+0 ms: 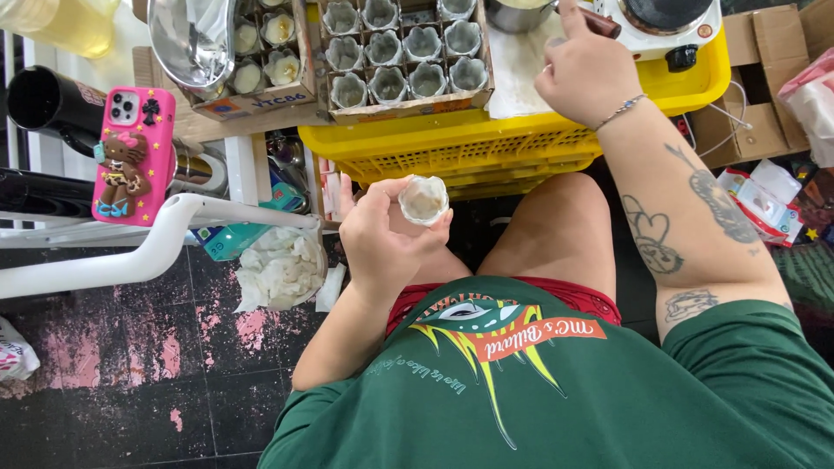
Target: Cleaning and preparing candle molds using melted wax and tissues.
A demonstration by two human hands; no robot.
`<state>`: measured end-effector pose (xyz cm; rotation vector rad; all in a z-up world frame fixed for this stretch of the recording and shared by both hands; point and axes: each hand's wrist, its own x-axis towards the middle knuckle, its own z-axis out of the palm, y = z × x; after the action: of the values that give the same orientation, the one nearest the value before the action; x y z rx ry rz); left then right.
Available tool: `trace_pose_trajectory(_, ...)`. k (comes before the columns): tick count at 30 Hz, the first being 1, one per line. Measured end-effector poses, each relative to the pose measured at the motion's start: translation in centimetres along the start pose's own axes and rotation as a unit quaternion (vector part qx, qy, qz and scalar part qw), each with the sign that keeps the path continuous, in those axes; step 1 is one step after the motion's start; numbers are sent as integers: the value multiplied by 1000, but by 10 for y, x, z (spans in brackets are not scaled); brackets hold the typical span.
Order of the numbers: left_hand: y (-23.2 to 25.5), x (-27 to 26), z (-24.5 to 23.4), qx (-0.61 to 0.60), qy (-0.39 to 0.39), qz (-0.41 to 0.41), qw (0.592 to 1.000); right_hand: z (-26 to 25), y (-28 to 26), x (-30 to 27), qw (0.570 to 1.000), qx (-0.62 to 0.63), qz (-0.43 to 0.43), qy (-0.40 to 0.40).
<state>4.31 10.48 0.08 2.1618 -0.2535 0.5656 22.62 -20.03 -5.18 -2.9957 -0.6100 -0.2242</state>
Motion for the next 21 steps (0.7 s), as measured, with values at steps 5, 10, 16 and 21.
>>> trace_pose_trajectory(5,10,3,5,-1,-20,-11,1000,17,-14,11,997,-71,-16,-22)
trace_pose_trajectory(10,10,1,8,10,-11,7,1000,28,-22,27,994,-54,57,-73)
trace_pose_trajectory(16,8,0,9,13,-14,-2,1000,30,-24,24,992,-69,76,-78)
trace_pose_trajectory(21,10,0,11,14,-22,6,1000,29,-22,9,994,-86,48,-50)
